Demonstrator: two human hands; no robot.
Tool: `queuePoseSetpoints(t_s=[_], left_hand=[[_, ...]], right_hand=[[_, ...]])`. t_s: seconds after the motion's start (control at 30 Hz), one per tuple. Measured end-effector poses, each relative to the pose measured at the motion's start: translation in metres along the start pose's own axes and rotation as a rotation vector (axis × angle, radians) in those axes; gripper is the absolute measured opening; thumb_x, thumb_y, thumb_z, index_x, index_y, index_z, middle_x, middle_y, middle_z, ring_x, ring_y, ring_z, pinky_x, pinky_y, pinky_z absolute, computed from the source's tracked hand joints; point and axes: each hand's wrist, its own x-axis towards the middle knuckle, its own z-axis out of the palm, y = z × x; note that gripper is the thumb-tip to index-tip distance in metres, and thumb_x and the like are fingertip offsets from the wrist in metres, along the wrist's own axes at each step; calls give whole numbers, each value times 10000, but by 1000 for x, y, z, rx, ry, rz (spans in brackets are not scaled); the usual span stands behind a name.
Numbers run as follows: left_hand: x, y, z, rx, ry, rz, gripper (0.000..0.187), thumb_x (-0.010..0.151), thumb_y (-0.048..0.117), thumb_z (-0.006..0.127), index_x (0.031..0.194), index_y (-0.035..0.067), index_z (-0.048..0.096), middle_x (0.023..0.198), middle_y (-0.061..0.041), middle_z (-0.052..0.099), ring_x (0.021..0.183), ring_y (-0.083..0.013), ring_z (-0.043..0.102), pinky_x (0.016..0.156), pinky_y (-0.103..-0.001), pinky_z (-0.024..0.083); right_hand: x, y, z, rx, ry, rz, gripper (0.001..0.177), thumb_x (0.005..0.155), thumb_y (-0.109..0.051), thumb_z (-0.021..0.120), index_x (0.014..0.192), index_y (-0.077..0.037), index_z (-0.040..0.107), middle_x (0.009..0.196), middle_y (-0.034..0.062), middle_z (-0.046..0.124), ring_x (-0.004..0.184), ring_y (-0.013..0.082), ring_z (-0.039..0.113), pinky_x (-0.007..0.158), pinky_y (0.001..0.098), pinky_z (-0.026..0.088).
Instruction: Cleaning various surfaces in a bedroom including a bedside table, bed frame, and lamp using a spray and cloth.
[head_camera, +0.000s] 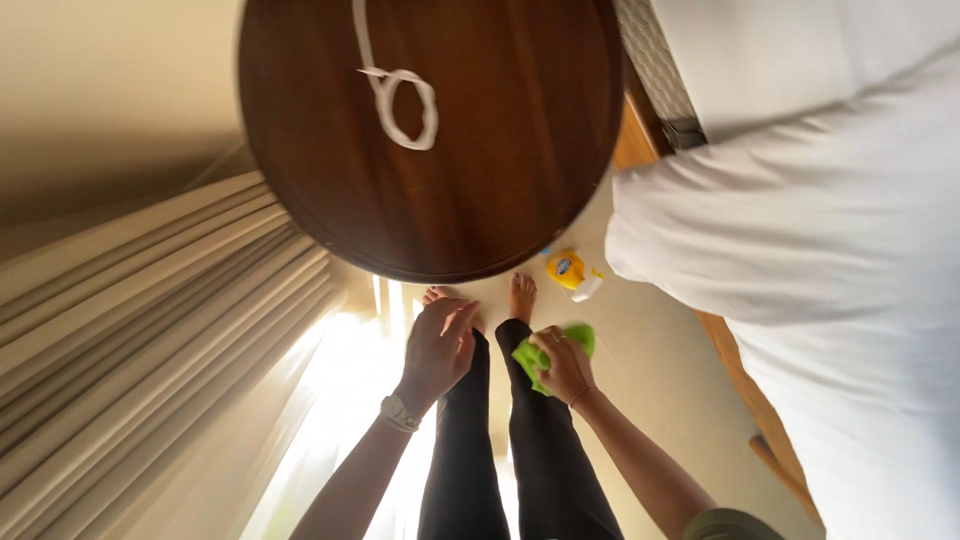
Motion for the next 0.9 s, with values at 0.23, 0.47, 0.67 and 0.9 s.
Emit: queuePoseSetpoints(t_s=[0.23,0.47,0.67,0.9], left_hand=[[-24,-8,144,-79,-301,-13,556,827,-36,685,1367,50,585,1239,-148,595,1172,-309,607,1005,-427,534],[-57,-104,330,-38,-297,-255,772,792,148,827,1460,64,449,1386,-196,529,1301,-385,504,1082,-461,449],[-49,-157,430,-69,-166,-373,868,744,184,898,1484,80,456,1485,-177,506,1384,-381,462,1156,-481,399],[-31,-166,451,-190,-87,-445,637,801,133,869,1376,92,598,1406,-149,628,1300,-333,607,1089,-421,514]], right_hand=[[-20,160,44,218,-98,507,256,776,-203,747,1031,-210,759,1069,35,789,966,258,752,834,424,609],[33,255,104,146,-11,654,377,934,-473,630,1237,-253,592,1079,92,761,970,350,721,799,503,579],[72,242,84,130,86,532,657,844,-309,749,1395,-244,397,1045,97,739,923,314,737,783,473,589],[96,261,99,166,297,424,855,791,-203,819,1450,-174,276,1028,104,692,899,314,706,701,464,587]])
